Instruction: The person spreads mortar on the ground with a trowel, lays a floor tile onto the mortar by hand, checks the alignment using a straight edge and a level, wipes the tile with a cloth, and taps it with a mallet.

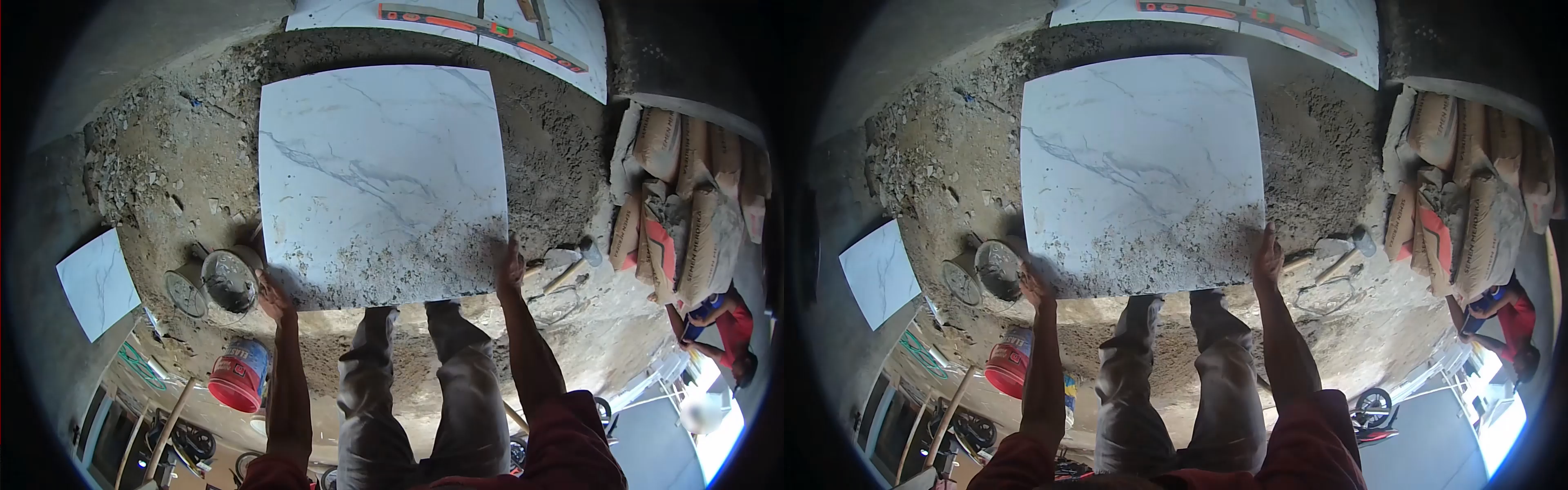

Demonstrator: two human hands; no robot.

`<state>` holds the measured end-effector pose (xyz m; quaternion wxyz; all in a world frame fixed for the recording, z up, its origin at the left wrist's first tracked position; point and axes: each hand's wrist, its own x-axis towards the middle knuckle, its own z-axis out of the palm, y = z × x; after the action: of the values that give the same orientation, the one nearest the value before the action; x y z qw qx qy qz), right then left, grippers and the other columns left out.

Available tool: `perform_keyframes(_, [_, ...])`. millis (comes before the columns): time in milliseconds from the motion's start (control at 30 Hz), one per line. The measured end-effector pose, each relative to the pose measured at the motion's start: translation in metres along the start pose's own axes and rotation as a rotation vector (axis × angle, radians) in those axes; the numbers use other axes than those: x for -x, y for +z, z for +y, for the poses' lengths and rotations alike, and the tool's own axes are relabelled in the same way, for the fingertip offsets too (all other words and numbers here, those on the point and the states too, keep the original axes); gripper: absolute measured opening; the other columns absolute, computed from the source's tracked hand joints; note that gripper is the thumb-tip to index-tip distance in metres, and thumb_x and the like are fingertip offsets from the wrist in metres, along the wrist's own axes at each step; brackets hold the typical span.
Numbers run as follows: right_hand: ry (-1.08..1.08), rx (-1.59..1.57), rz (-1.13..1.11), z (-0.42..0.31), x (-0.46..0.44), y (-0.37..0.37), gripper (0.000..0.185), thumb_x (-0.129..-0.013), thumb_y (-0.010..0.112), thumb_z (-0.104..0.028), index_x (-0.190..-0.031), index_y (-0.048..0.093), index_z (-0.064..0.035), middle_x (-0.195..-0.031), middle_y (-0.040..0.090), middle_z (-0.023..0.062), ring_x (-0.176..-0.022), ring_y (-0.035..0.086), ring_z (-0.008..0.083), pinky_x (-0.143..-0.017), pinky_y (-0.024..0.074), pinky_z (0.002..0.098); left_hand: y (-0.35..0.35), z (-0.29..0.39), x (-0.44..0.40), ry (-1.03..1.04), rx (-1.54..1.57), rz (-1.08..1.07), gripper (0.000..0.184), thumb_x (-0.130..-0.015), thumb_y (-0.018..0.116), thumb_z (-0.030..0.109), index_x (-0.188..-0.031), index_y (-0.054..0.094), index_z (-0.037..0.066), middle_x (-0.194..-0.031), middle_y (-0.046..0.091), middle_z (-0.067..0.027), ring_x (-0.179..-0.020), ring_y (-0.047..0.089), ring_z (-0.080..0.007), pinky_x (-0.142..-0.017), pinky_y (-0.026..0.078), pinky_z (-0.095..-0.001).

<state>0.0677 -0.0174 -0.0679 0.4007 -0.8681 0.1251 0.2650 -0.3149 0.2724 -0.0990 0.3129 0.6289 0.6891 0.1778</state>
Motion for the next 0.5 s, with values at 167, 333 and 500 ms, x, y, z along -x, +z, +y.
perform_keyframes(167, [0.081,-0.023,0.126,0.063,-0.033,-0.102,0.08,-0.09,0.036,-0.067,-0.11,0.061,0.007,-0.089,0.061,0.0167,-0.082,0.05,0.0237,-0.077,0.0415,0.0364,0.061,0.072,0.061,-0.153,0.154,-0.153,0.072,-0.095,0.036,0.058,-0.094,0.063,-0.008,-0.073,0.06,-0.0247,-0.066,0.051,-0.0321,-0.064,0.041,-0.0442])
perform_keyframes(333, [0.039,0.018,0.216,0.094,-0.108,-0.163,0.078,-0.092,0.032,-0.066,-0.099,0.065,0.0045,-0.08,0.062,0.0128,-0.072,0.051,0.0231,-0.071,0.043,0.0386,0.169,0.121,0.113,-0.225,0.031,-0.173,0.076,-0.095,0.032,0.061,-0.088,0.063,-0.009,-0.078,0.06,-0.0282,-0.066,0.05,-0.0384,-0.064,0.04,-0.0477])
perform_keyframes(500, [0.119,-0.032,0.311,0.139,-0.202,-0.196,0.07,-0.092,0.035,-0.065,-0.054,0.052,-0.0084,-0.049,0.041,0.0,-0.049,0.035,0.0129,-0.049,0.0309,0.0329,0.265,0.135,0.156,-0.219,0.191,-0.197,0.072,-0.094,0.041,0.057,-0.102,0.061,-0.012,-0.095,0.064,-0.0276,-0.084,0.057,-0.0361,-0.074,0.044,-0.0453])
